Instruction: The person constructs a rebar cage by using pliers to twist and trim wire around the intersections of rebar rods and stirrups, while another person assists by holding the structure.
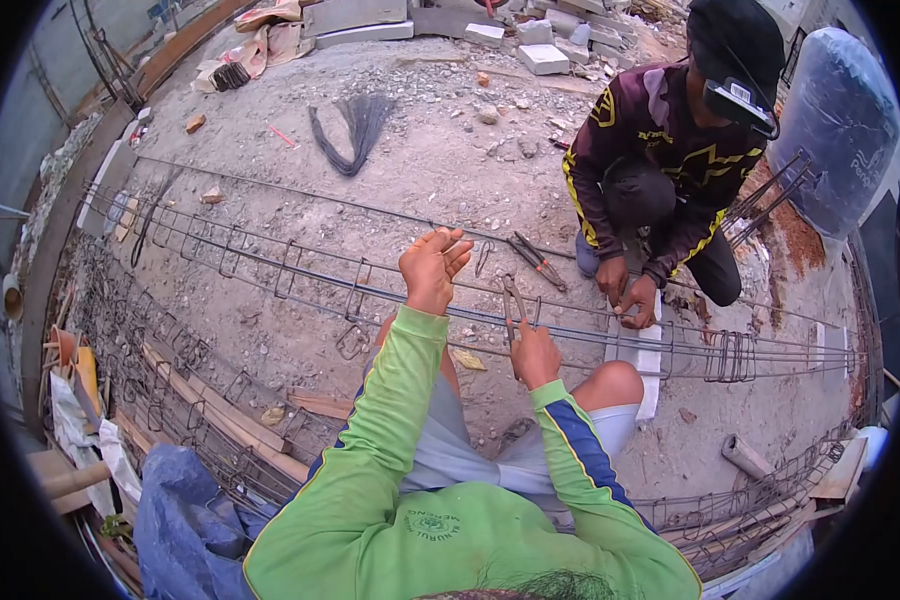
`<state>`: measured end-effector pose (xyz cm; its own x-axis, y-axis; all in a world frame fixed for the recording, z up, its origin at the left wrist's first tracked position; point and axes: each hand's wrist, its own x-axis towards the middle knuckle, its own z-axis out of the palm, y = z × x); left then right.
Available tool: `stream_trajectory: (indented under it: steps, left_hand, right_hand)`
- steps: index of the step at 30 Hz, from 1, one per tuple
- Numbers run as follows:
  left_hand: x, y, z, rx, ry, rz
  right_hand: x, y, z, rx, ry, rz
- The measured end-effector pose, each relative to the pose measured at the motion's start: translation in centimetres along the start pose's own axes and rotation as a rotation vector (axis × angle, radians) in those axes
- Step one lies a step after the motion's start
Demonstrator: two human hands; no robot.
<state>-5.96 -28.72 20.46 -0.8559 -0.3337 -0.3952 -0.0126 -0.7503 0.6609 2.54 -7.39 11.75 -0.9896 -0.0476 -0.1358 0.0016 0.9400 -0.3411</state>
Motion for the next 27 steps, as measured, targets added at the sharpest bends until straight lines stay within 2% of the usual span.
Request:
stream_trajectory:
  steps: [1,3,5,6,8,9,11,12,14,15,17,18,19,20,21,22,23,24,25,26,27]
  left_hand:
    - [1.0,-1.3,-0.9,0.006,-0.011,0.009]
    - [3.9,-4.2,-3.2,0.020,-0.199,0.152]
    - [1.1,-2.9,-1.2,-0.123,-0.179,-0.099]
    - [2.0,-4.8,-1.8,0.000,-0.276,-0.041]
    - [1.4,-6.3,-1.7,-0.057,-0.374,-0.199]
    - [1.0,-6.5,-1.4,-0.089,-0.411,-0.303]
    - [-0.1,-6.6,-1.1,-0.137,-0.402,-0.359]
    - [-0.4,-7.0,-1.5,-0.138,-0.410,-0.333]
    - [-0.5,-6.9,-1.6,-0.011,-0.456,-0.302]
    - [-1.2,-5.9,-0.8,-0.012,-0.457,-0.275]
    - [-3.7,-4.1,0.7,0.333,-0.494,-0.100]
    - [-3.6,-3.7,0.8,0.371,-0.535,-0.088]
    - [-3.4,-3.4,0.7,0.384,-0.533,-0.077]
    - [-3.1,-3.3,0.6,0.262,-0.613,-0.119]
    - [-2.8,-3.2,0.3,0.138,-0.688,-0.161]
    - [-2.1,-3.8,-0.2,-0.063,-0.785,-0.205]
    - [-1.3,-4.6,-0.9,-0.053,-0.781,-0.192]
    - [-0.4,-5.8,-1.8,-0.078,-0.843,-0.220]
    - [0.1,-6.7,-2.5,-0.104,-0.907,-0.248]
    - [-0.4,-7.2,-2.9,-0.001,-0.919,-0.262]
    - [-1.0,-8.1,-3.3,-0.001,-0.887,-0.294]
  right_hand:
    - [0.2,0.0,-0.4,0.001,-0.007,-0.010]
    - [0.5,-0.4,-2.1,0.016,0.018,-0.035]
    - [1.5,-1.6,-4.3,0.703,-0.002,-0.095]
    - [2.7,-2.0,-4.7,0.721,0.019,-0.151]
    - [4.3,-2.3,-5.3,0.959,0.137,-0.270]
    - [5.0,-2.5,-5.7,0.972,0.147,-0.311]
    - [5.4,-2.6,-6.6,1.220,0.020,-0.256]
    - [4.6,-2.7,-6.9,1.223,0.018,-0.285]
    - [3.0,-2.6,-7.6,1.373,-0.091,-0.042]
    - [2.7,-2.5,-7.4,1.375,-0.099,-0.070]
    - [2.0,-2.0,-6.8,1.474,-0.076,-0.045]
    - [2.0,-1.6,-6.9,1.484,-0.080,-0.057]
    - [2.1,-1.0,-7.0,1.519,-0.173,-0.067]
    - [2.3,-0.5,-7.1,1.553,-0.268,-0.077]
    - [2.2,-0.1,-7.5,1.567,-0.276,-0.086]
    - [2.2,0.3,-8.0,1.448,-0.515,-0.111]
    - [2.4,0.4,-8.2,1.309,-0.745,-0.140]
    - [2.5,0.3,-7.8,0.903,-0.870,-0.144]
    - [3.1,1.7,-4.1,0.899,-0.873,-0.159]
    - [4.2,4.2,2.2,0.563,-0.699,-0.710]
    - [5.1,5.4,5.6,0.186,-0.474,-1.212]
